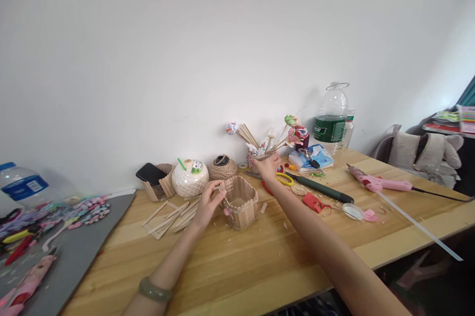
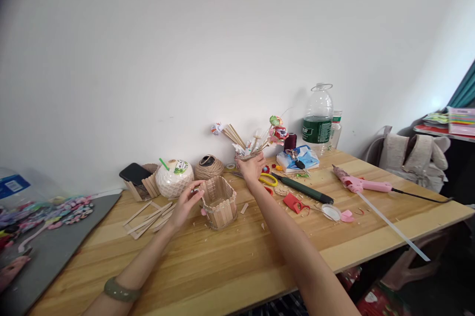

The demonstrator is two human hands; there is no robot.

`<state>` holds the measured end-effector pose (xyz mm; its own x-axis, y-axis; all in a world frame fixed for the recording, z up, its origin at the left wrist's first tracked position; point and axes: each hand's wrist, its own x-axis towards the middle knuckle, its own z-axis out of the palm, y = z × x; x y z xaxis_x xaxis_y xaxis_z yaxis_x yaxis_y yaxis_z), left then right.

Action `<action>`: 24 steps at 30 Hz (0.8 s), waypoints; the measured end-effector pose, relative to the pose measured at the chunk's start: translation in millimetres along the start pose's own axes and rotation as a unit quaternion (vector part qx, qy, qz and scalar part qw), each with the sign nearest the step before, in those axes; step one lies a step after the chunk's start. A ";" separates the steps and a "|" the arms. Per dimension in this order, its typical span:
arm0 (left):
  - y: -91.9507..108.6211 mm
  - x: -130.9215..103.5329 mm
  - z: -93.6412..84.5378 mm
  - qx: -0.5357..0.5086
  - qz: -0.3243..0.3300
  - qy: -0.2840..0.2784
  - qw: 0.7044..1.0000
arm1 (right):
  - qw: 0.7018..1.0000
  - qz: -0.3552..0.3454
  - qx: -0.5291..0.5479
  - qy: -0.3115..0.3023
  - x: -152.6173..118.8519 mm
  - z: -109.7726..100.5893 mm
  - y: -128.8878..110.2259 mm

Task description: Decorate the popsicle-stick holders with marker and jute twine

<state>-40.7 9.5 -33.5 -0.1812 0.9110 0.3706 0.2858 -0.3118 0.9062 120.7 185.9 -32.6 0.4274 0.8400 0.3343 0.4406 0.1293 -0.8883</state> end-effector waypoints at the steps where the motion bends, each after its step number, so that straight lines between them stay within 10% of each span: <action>1: -0.7 0.2 0.0 0.002 0.004 0.001 1.000 | 1.000 0.003 -0.005 0.012 -1.4 3.8 -1.0; 15: 4.7 3.0 -3.2 0.082 0.083 0.122 0.986 | 0.996 -0.053 0.004 -0.073 4.7 -14.9 18.8; 21: 12.4 32.9 -86.0 0.159 0.040 0.441 0.882 | 0.969 -0.132 0.066 -0.200 -40.0 -70.0 17.7; 24: 6.0 48.9 -137.2 0.190 -0.036 0.508 0.839 | 0.934 -0.179 0.092 -0.295 -68.4 -100.4 7.5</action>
<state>-176.9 15.1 18.0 -0.8651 0.1624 0.4745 0.4836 0.0192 0.8751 174.1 76.5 -30.5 -0.2549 0.8628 0.4366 0.3048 0.5002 -0.8105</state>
